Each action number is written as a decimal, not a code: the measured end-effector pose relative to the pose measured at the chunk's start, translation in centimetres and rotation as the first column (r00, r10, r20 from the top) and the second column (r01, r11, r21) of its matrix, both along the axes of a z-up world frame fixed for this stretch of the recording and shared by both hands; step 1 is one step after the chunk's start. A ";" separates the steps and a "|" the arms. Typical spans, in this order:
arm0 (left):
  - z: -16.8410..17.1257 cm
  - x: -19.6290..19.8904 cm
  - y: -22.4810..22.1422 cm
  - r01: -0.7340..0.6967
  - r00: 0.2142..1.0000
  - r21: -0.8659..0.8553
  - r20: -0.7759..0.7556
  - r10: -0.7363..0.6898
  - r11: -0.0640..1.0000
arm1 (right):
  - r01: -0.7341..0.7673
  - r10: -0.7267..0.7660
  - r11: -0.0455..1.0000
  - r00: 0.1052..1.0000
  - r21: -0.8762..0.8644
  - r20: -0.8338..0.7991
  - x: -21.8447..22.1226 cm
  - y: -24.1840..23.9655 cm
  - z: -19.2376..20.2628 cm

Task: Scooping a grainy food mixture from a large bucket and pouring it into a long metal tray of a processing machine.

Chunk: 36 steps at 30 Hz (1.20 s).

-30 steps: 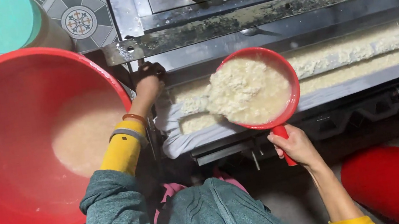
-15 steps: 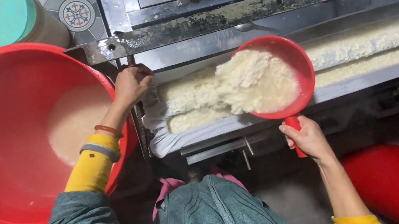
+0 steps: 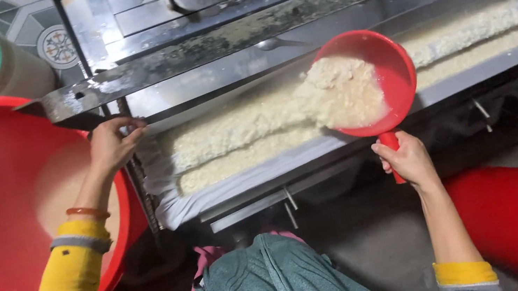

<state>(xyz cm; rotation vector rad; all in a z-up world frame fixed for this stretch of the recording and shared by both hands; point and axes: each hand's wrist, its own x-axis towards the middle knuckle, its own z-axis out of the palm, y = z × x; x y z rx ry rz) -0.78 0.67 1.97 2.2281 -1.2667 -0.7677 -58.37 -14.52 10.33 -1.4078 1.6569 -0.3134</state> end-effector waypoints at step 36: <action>-4.2 0.0 1.2 0.229 0.812 -0.053 0.561 -0.160 0.972 | -0.010 0.016 1.000 0.944 -0.018 0.328 -3.5 -0.2 -6.1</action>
